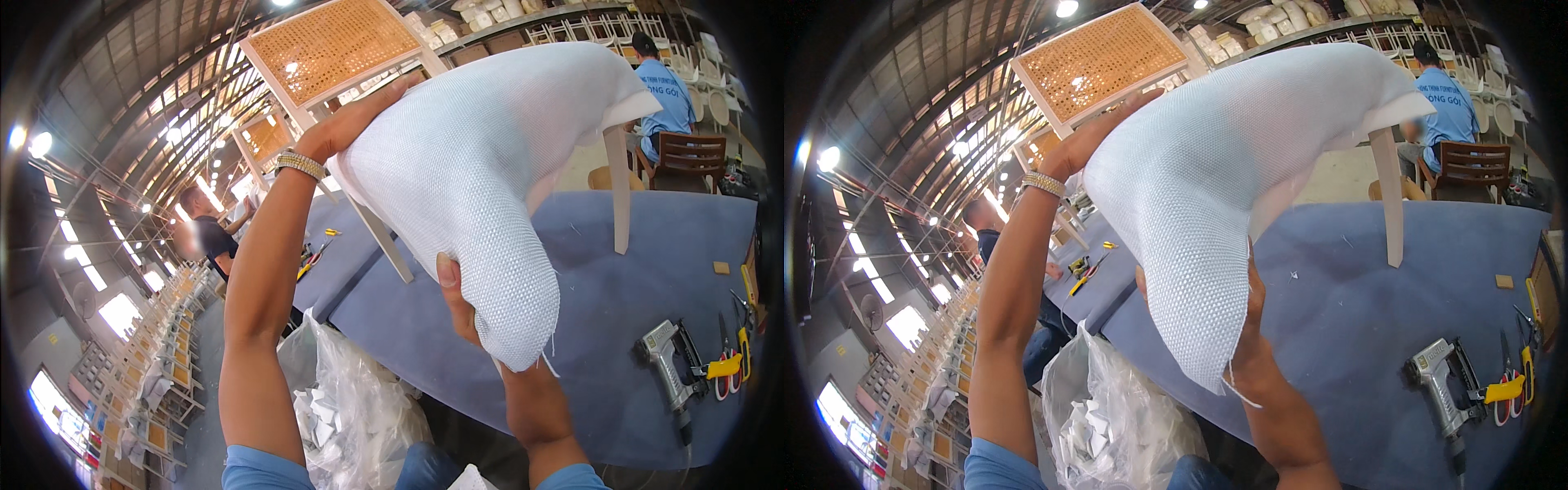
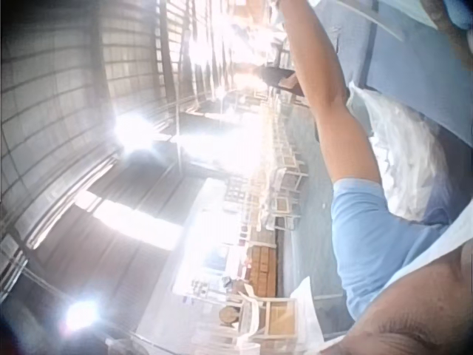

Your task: The person covers a chair seat with white fabric, smooths it over the frame, and secures it using a staple gun. They trim excess fabric with scissors and use a small wooden block to press the fabric into corners before stapling.

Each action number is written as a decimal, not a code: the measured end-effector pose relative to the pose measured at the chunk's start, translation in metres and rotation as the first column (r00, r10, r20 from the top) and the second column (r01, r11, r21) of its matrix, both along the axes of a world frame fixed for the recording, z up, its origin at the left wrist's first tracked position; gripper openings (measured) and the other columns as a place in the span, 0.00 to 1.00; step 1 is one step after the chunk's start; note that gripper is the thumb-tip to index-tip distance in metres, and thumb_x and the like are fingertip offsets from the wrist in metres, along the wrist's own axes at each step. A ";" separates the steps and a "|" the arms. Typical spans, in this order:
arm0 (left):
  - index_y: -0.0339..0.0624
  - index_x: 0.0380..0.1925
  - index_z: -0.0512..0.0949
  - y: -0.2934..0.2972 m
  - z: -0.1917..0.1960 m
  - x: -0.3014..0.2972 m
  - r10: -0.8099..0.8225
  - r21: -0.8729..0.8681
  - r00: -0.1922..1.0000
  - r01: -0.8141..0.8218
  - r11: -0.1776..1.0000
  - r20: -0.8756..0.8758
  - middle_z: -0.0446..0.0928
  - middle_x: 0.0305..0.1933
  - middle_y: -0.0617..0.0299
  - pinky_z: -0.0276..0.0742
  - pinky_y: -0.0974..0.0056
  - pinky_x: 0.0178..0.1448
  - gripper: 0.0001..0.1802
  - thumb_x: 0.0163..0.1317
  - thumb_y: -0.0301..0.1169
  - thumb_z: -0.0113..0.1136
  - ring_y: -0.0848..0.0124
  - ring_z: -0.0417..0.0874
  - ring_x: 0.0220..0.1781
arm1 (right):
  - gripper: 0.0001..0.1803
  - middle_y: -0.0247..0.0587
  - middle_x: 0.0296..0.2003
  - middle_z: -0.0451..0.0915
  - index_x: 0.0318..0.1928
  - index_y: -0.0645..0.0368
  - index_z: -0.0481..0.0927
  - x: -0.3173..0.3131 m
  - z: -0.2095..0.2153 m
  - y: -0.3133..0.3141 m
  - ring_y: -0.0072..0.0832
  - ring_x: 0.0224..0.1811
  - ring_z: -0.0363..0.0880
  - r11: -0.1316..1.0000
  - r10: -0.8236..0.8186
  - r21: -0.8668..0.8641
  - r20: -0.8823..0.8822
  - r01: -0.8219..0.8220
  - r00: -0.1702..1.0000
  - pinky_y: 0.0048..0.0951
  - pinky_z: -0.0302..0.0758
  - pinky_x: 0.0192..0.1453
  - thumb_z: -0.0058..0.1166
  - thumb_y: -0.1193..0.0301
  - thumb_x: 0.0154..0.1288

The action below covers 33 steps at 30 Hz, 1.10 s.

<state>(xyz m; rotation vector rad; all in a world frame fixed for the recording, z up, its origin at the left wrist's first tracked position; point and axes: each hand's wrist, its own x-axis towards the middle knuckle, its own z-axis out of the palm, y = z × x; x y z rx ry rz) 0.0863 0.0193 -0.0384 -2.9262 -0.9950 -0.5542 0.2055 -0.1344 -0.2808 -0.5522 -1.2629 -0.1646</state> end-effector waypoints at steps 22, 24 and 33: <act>0.44 0.60 0.81 -0.085 -0.038 0.023 -0.638 0.303 0.764 0.588 0.750 0.098 0.73 0.70 0.48 0.53 0.50 0.81 0.32 0.79 0.53 0.33 0.50 0.62 0.79 | 0.16 0.46 0.43 0.83 0.50 0.61 0.84 -0.004 0.001 0.001 0.39 0.43 0.83 0.991 -0.118 0.065 -0.046 0.120 0.992 0.42 0.78 0.51 0.63 0.66 0.66; 0.46 0.59 0.82 -0.084 -0.039 0.024 -0.651 0.317 0.751 0.595 0.739 0.109 0.74 0.69 0.48 0.55 0.49 0.80 0.32 0.79 0.53 0.33 0.49 0.63 0.78 | 0.16 0.46 0.44 0.83 0.50 0.60 0.83 -0.003 -0.001 0.001 0.40 0.45 0.83 0.988 -0.133 0.076 -0.037 0.136 0.990 0.43 0.77 0.53 0.64 0.66 0.65; 0.47 0.56 0.84 -0.092 -0.046 0.022 -0.606 0.380 0.788 0.531 0.758 0.107 0.75 0.69 0.50 0.57 0.47 0.79 0.32 0.78 0.53 0.34 0.48 0.63 0.78 | 0.19 0.47 0.50 0.82 0.52 0.60 0.83 0.002 0.000 0.007 0.42 0.54 0.81 0.981 -0.116 0.160 0.003 0.114 0.993 0.49 0.72 0.63 0.66 0.67 0.62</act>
